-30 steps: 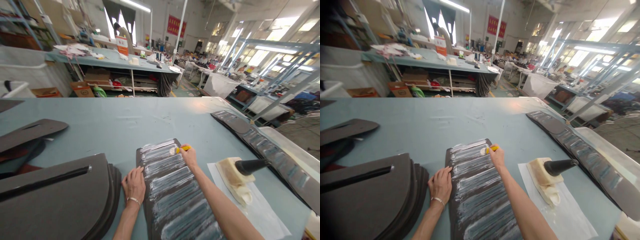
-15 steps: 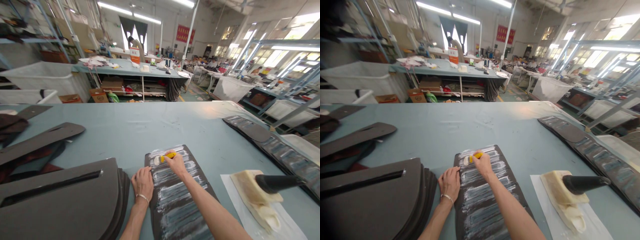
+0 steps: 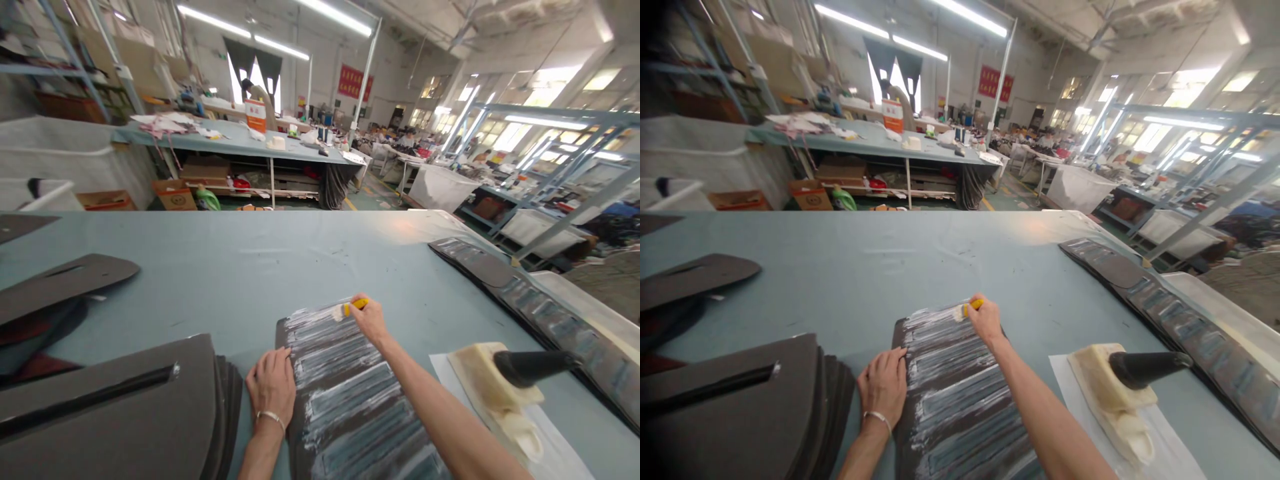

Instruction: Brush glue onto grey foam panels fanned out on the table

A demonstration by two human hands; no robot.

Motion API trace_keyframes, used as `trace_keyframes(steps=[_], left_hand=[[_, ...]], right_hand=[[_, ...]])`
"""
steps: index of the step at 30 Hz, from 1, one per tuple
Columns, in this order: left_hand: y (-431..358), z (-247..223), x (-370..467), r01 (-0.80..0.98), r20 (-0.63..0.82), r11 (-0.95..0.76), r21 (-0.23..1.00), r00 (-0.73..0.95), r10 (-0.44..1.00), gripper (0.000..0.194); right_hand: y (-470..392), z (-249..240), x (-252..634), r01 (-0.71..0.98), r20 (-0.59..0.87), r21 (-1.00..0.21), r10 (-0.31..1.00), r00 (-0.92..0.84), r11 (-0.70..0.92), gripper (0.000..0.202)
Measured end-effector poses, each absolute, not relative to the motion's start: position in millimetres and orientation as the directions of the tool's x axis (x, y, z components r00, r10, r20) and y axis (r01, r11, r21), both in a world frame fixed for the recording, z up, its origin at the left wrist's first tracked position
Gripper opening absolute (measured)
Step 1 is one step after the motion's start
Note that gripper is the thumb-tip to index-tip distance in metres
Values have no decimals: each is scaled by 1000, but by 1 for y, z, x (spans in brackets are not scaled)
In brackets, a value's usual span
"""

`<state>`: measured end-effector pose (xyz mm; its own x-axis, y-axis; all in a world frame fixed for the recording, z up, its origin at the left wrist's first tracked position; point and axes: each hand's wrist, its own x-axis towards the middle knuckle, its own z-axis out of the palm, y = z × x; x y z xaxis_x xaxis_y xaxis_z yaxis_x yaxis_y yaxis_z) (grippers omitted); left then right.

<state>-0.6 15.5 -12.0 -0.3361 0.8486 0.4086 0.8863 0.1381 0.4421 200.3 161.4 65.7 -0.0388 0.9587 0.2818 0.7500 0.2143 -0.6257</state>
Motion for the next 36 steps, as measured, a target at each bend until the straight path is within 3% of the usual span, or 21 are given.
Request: trace_keyframes(steps=[3, 5, 9, 12, 17, 22, 30, 36], left_hand=[[17, -13, 0, 881, 408, 148, 448, -350, 843, 25], [17, -12, 1, 877, 410, 143, 458, -351, 842, 24], [16, -10, 0, 878, 420, 125, 462, -340, 841, 24], [17, -11, -1, 879, 416, 125, 460, -337, 845, 24], [18, -11, -1, 868, 404, 121, 482, -342, 848, 25], [16, -12, 0, 861, 384, 135, 490, -353, 853, 26], [2, -12, -9, 757, 330, 117, 643, -412, 849, 28], [-26, -8, 4, 807, 360, 57, 588, -324, 875, 29]], right_hand=[[182, 79, 228, 832, 371, -538, 924, 90, 135, 15], [182, 86, 214, 807, 397, -565, 914, 86, 170, 15], [152, 80, 124, 598, 343, -711, 925, -164, 370, 16], [141, 66, 83, 528, 272, -761, 924, -267, 377, 13], [181, 63, 163, 669, 231, -713, 971, -58, 210, 14], [199, 81, 248, 814, 382, -563, 918, 101, 145, 17], [124, 80, 209, 596, 233, -789, 970, 63, 151, 24], [89, 77, 158, 469, 182, -863, 982, -55, 186, 17]])
